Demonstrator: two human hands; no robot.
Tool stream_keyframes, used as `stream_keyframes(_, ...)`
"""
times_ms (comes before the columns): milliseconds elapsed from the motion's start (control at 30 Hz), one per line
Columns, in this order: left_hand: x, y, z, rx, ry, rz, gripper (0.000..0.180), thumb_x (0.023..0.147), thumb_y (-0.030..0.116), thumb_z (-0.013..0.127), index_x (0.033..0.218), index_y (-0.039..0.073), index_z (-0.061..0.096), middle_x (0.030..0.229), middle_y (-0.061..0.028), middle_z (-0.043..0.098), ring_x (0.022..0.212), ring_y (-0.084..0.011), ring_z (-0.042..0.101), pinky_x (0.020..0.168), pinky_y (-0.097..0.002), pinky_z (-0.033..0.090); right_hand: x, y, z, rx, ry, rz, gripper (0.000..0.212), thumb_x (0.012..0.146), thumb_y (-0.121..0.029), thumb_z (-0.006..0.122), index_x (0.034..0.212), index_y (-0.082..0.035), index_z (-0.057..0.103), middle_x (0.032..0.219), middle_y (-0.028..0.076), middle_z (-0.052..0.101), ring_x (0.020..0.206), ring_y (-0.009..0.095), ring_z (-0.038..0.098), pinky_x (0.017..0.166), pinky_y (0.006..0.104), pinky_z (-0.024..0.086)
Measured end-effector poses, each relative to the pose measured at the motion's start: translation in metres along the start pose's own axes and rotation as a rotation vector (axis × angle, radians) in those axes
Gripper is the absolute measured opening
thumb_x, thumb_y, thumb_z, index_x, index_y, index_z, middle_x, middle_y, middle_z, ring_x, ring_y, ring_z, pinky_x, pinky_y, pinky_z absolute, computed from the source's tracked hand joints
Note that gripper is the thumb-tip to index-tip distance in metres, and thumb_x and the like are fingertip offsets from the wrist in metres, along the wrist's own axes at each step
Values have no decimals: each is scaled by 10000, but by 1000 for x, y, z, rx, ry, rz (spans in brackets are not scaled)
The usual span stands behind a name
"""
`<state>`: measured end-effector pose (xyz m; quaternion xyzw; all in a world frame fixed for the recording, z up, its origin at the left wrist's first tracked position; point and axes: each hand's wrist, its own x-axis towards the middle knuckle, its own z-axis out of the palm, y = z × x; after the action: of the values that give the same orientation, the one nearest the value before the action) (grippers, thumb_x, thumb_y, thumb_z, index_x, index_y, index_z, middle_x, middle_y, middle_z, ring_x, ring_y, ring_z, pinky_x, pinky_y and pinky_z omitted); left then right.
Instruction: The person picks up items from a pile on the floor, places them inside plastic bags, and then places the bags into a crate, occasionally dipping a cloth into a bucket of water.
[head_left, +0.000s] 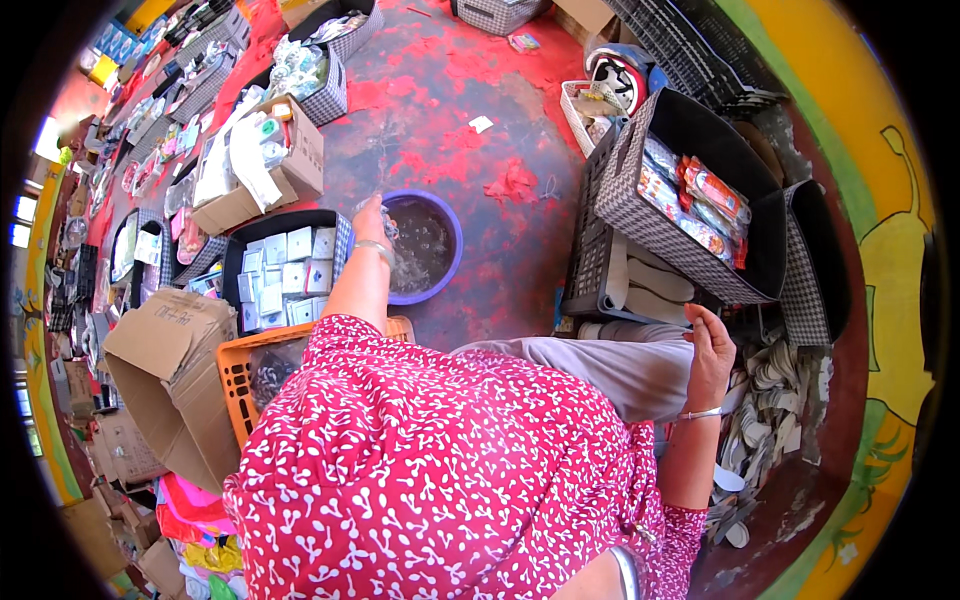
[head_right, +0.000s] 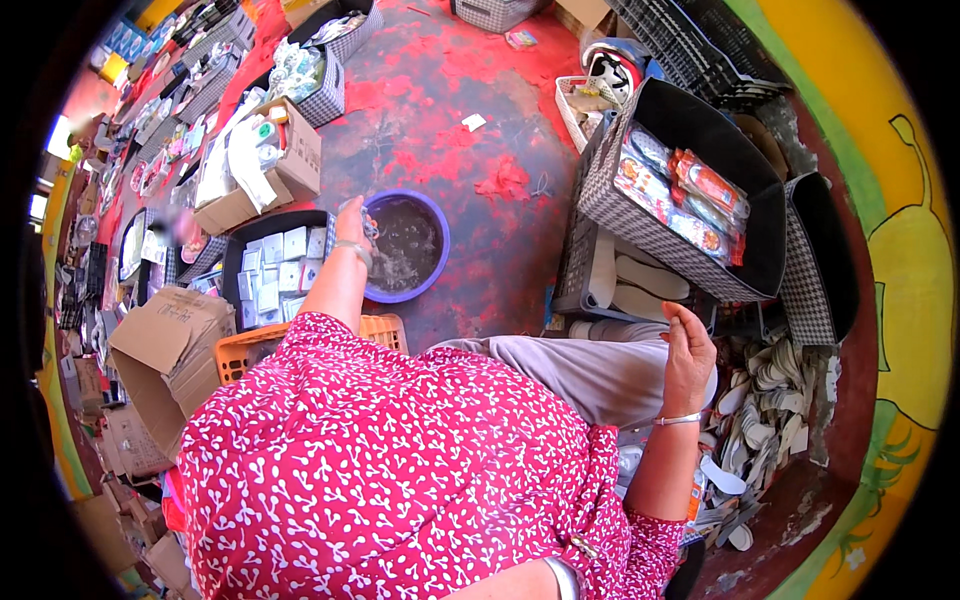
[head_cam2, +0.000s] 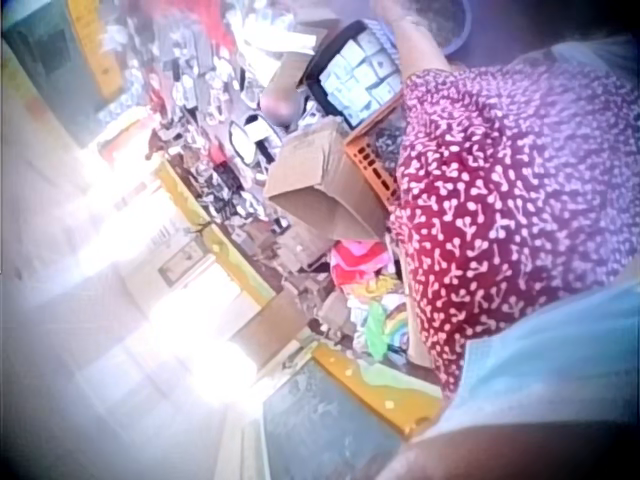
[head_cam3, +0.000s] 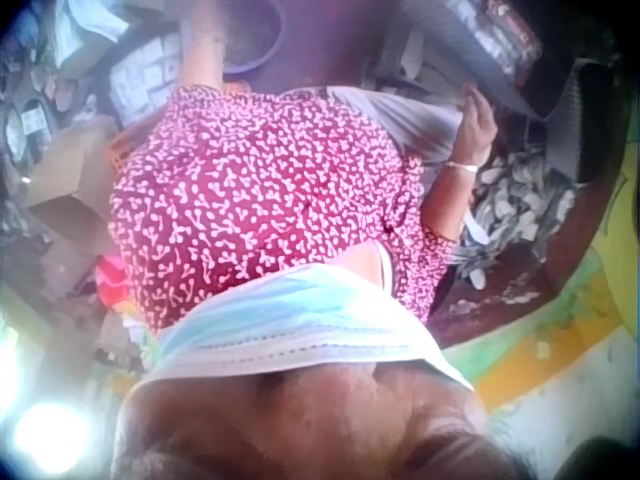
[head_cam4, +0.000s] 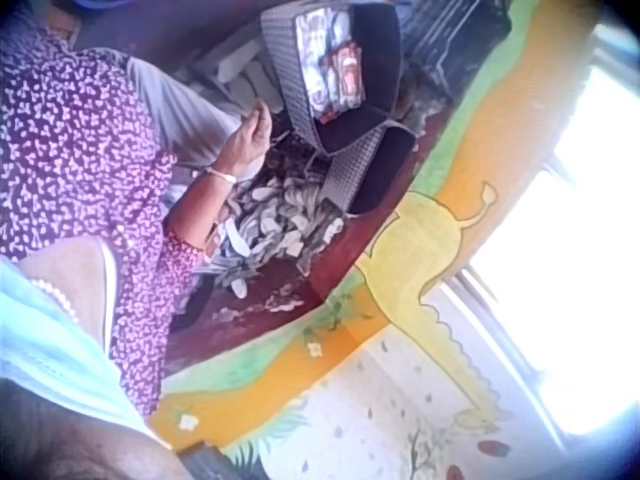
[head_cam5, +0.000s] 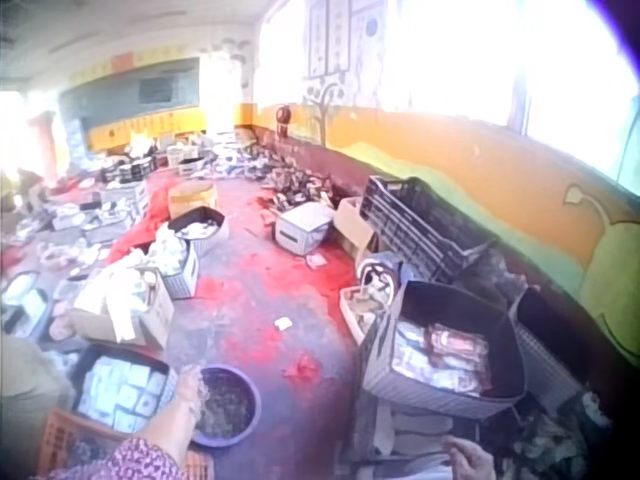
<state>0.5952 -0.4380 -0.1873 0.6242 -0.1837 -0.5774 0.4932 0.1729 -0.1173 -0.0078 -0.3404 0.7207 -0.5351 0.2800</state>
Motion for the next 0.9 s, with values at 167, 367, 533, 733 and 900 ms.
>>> stream_keyframes(167,46,-24,-32,79,-142,-332,907,788,718,433,1378,49,266,1325,-201,378,1172,-329,431,934,-574,329,1,8,1,-41,5,63,201,918,-84,509,1067,-23,628,1039,37,646,948,94,591,714,217,464)
stream_keyframes(367,86,-59,-61,159,173,-380,896,835,701,322,1432,52,160,1427,-192,278,1308,-345,295,938,-677,249,7,15,10,-108,-3,129,204,916,-86,511,1071,-19,626,1032,39,646,944,98,592,712,215,461)
stream_keyframes(533,140,-113,-94,695,24,-199,737,883,562,368,1388,29,304,1432,-206,294,1332,-299,288,1059,-407,261,21,10,25,-145,-28,151,201,917,-88,511,1067,-15,624,1029,37,645,939,95,589,715,214,451)
stream_keyframes(733,106,-145,-23,1437,-133,-13,868,792,356,636,1458,143,122,1474,-200,187,1319,-351,300,1086,-400,254,29,10,38,-252,-53,214,192,917,-95,521,1052,-18,634,1011,17,648,910,69,578,714,204,440)
stream_keyframes(900,96,-151,4,1526,-193,-320,749,781,248,650,1399,142,241,1395,-181,301,1244,-330,389,1034,-389,325,33,19,43,-291,-112,247,183,911,-85,530,1046,-29,639,993,12,649,886,67,580,695,203,445)
